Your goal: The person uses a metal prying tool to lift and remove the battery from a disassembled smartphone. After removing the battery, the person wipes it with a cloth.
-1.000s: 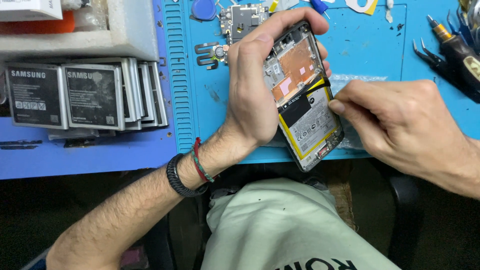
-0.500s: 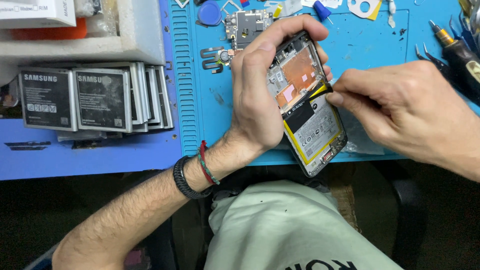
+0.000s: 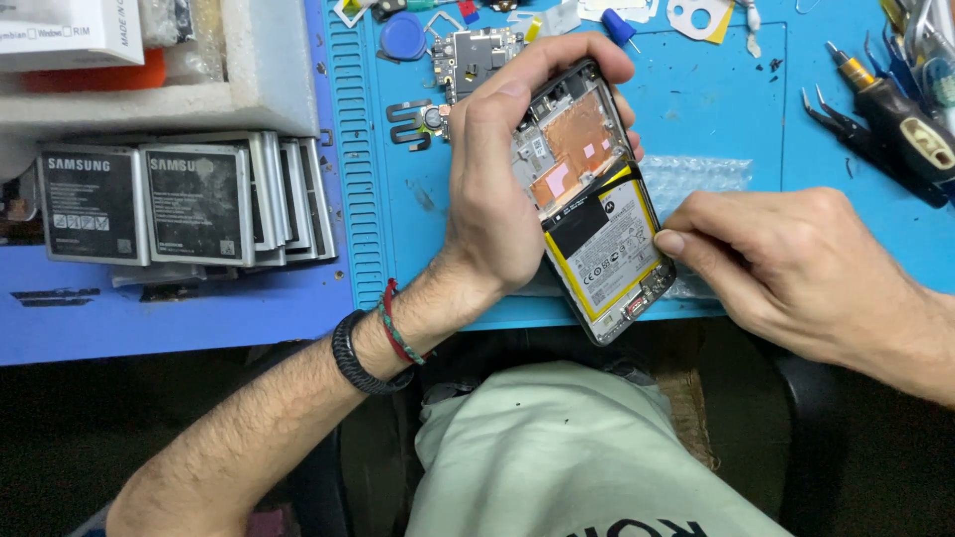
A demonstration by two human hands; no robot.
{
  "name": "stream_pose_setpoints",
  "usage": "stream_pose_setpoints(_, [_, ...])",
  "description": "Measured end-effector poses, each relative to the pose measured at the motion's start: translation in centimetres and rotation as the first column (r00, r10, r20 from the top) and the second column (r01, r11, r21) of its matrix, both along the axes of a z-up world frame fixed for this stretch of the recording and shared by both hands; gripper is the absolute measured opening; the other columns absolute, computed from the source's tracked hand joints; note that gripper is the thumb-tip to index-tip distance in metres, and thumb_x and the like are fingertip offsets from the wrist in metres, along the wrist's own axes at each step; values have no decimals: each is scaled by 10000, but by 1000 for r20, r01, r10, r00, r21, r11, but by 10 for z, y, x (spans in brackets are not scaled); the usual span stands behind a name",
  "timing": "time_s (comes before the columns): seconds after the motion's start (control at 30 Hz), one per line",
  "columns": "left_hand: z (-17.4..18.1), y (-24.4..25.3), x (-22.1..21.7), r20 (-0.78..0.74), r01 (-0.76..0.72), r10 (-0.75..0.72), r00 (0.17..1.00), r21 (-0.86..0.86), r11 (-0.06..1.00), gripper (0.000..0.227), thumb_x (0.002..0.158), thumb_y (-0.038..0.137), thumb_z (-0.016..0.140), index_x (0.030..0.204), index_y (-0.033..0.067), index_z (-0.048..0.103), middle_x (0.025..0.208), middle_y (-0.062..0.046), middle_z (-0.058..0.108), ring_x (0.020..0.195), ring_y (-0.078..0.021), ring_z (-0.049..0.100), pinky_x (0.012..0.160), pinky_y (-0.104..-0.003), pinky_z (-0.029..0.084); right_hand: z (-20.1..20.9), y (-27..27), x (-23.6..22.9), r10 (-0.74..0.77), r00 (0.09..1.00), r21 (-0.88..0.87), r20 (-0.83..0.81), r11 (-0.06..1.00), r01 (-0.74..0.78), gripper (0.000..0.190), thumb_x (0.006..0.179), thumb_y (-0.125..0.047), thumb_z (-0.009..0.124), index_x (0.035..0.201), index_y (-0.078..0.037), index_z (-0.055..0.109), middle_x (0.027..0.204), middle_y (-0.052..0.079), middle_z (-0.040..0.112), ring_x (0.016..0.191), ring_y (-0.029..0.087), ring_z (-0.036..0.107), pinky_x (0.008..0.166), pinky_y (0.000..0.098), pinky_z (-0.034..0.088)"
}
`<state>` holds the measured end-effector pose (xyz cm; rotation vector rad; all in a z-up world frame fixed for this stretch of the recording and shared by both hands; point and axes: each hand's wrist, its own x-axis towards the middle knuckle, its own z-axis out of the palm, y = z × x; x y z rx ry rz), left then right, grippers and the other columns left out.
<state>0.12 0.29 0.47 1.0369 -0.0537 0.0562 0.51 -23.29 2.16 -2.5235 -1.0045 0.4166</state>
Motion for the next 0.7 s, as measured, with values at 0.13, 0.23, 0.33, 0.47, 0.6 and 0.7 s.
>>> stream_pose_setpoints(0.13, [3, -1, 0, -5, -3, 3, 1000, -19, 1000, 484, 1012, 388, 396, 1161, 16, 667, 950, -140, 688, 796, -242, 722, 770, -344, 621, -1, 0, -2, -5, 987, 16, 160, 1000, 2, 156, 1091, -227, 630, 984, -115, 651, 756, 18, 661, 645, 276, 612, 590, 422, 434])
stream_pose_setpoints(0.23, [10, 1, 1, -56, 26, -31, 998, -87, 996, 527, 1011, 424, 424, 1234, 23, 682, 1020, -165, 719, 892, -253, 731, 876, -356, 632, 6, -3, 4, -31, 988, 113, 151, 994, 14, 158, 1065, -239, 691, 1024, -88, 675, 759, 54, 634, 610, 278, 567, 592, 407, 429])
stream_pose_setpoints(0.33, [17, 0, 2, -42, -9, 11, 999, 38, 999, 570, 1069, 446, 394, 1293, 14, 691, 1095, -178, 769, 977, -284, 792, 895, -365, 647, 16, -14, 8, -35, 993, 210, 116, 978, 10, 131, 1043, -151, 685, 1104, -41, 722, 883, 75, 733, 677, 268, 634, 632, 384, 471])
stream_pose_setpoints(0.47, [8, -3, 5, 66, -216, 205, 976, 355, 910, 586, 1134, 443, 351, 1323, 7, 693, 1370, -147, 727, 1274, -215, 697, 1087, -302, 571, 17, -25, 8, -126, 983, 256, 137, 963, 87, 107, 1039, -114, 709, 1093, -27, 740, 882, 68, 734, 650, 226, 600, 607, 361, 447])
stream_pose_setpoints(0.6, [-1, -6, -1, 169, -225, 161, 972, 499, 837, 467, 1167, 317, 465, 1544, 48, 528, 1571, -78, 602, 1411, -194, 630, 1203, -310, 535, 10, -36, 10, -107, 958, 202, 266, 978, 53, 125, 1047, -117, 725, 1133, -25, 727, 950, 106, 761, 776, 282, 706, 683, 399, 508])
stream_pose_setpoints(0.7, [15, -15, -10, 144, -170, 110, 984, 530, 831, 506, 1152, 202, 478, 1628, 42, 410, 1630, -124, 536, 1486, -175, 532, 1271, -284, 463, 15, -41, 10, -74, 923, 77, 377, 996, 48, 68, 1113, -118, 676, 1151, -62, 672, 840, 70, 631, 751, 288, 644, 633, 439, 457])
